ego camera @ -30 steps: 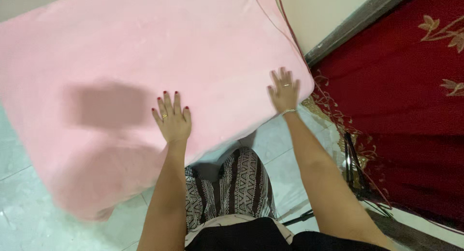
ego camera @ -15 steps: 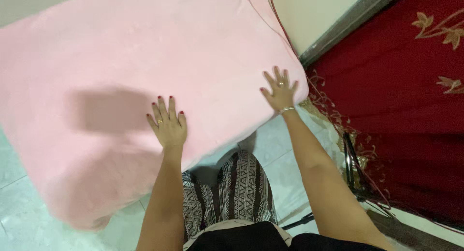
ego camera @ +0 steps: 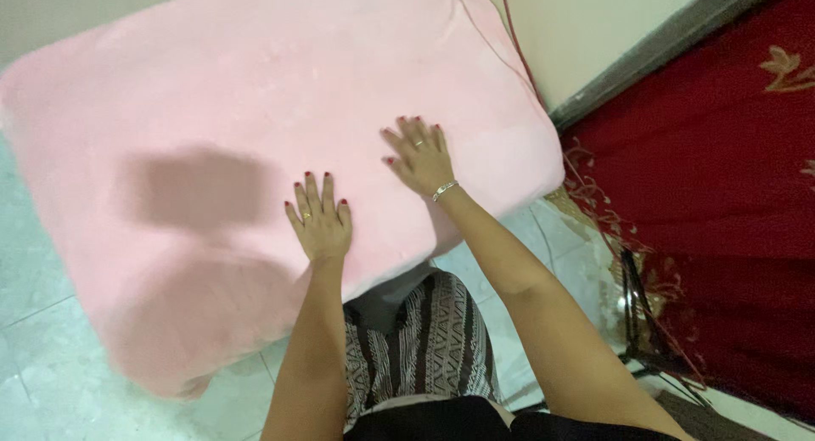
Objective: The person folds a pink blanket on a bed, then moves to another bed to fold a green pillow and a leopard-print pillow. The person also picks up a gray bag and places it on a wooden cabinet.
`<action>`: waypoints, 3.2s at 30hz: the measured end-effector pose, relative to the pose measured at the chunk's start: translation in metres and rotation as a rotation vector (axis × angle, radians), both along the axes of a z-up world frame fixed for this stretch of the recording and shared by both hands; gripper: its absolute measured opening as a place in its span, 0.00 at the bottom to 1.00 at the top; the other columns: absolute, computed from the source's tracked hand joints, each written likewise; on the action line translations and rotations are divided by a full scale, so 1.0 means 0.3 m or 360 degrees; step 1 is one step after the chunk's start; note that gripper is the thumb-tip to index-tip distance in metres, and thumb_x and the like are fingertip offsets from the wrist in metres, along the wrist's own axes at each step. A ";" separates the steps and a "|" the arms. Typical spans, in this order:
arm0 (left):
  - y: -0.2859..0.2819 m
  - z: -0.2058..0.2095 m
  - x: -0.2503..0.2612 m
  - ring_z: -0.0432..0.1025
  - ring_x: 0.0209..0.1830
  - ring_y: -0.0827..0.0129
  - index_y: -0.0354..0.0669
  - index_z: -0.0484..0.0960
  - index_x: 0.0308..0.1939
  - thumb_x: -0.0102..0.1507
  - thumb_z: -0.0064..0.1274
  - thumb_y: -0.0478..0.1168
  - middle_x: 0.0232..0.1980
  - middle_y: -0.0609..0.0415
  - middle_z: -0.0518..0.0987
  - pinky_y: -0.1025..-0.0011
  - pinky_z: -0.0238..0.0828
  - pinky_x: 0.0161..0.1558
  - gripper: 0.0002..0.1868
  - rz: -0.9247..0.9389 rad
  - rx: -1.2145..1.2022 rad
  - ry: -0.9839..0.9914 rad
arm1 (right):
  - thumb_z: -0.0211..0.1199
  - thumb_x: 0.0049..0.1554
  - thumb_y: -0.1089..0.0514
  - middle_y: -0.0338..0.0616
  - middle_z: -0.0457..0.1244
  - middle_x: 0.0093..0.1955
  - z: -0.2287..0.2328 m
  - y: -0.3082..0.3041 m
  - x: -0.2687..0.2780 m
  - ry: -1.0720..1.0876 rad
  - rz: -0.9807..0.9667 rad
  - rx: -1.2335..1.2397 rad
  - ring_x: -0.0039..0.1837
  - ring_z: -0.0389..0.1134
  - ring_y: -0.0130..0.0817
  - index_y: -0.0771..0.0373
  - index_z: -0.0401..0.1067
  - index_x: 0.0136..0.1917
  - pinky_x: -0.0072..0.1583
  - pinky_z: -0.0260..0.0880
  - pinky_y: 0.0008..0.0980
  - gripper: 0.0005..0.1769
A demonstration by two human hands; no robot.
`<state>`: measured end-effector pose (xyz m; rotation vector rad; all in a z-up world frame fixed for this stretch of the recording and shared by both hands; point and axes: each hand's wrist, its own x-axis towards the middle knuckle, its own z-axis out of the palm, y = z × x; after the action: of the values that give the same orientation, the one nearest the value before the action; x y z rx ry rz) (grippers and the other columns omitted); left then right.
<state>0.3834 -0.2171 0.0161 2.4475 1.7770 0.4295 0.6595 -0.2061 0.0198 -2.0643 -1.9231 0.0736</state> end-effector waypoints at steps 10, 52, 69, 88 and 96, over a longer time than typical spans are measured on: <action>0.004 0.003 0.011 0.43 0.83 0.55 0.65 0.53 0.80 0.68 0.39 0.54 0.84 0.54 0.47 0.44 0.31 0.78 0.35 0.0035 -0.0067 0.0003 | 0.37 0.64 0.31 0.35 0.34 0.86 0.062 -0.102 0.549 0.0023 -0.0869 -0.0512 0.85 0.31 0.42 0.33 0.44 0.82 0.76 0.23 0.67 0.35; 0.924 0.037 0.364 0.45 0.82 0.49 0.49 0.65 0.77 0.70 0.46 0.56 0.82 0.41 0.53 0.40 0.33 0.76 0.34 -0.0241 0.0152 -0.0122 | 0.44 0.61 0.24 0.27 0.38 0.87 0.094 0.615 0.274 -0.0100 -0.0138 -0.0490 0.87 0.33 0.42 0.27 0.52 0.80 0.75 0.22 0.77 0.36; 0.930 0.006 0.359 0.46 0.83 0.57 0.53 0.65 0.77 0.70 0.38 0.56 0.83 0.47 0.54 0.46 0.33 0.78 0.32 -0.0180 -0.0003 -0.0108 | 0.41 0.63 0.33 0.49 0.35 0.87 0.056 0.946 0.655 0.0179 -0.0847 -0.0504 0.85 0.29 0.49 0.39 0.46 0.83 0.79 0.27 0.58 0.38; 0.928 0.035 0.358 0.52 0.80 0.57 0.52 0.70 0.73 0.66 0.41 0.51 0.80 0.49 0.61 0.44 0.43 0.76 0.30 -0.0128 -0.0063 -0.0143 | 0.46 0.63 0.34 0.50 0.32 0.87 0.026 1.164 0.729 0.0157 -0.0652 -0.0529 0.86 0.29 0.53 0.46 0.40 0.84 0.79 0.33 0.56 0.43; 0.938 0.045 0.363 0.51 0.80 0.57 0.53 0.70 0.73 0.67 0.37 0.54 0.80 0.49 0.61 0.46 0.40 0.76 0.31 -0.0113 -0.0171 -0.0187 | 0.54 0.54 0.30 0.50 0.31 0.88 0.077 1.236 0.764 0.0327 -0.0709 -0.0731 0.87 0.34 0.50 0.50 0.30 0.86 0.80 0.35 0.56 0.58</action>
<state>0.4922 0.0644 0.0296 2.3521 1.6186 0.4489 0.8888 0.1647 0.0429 -2.6080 -1.3780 0.6472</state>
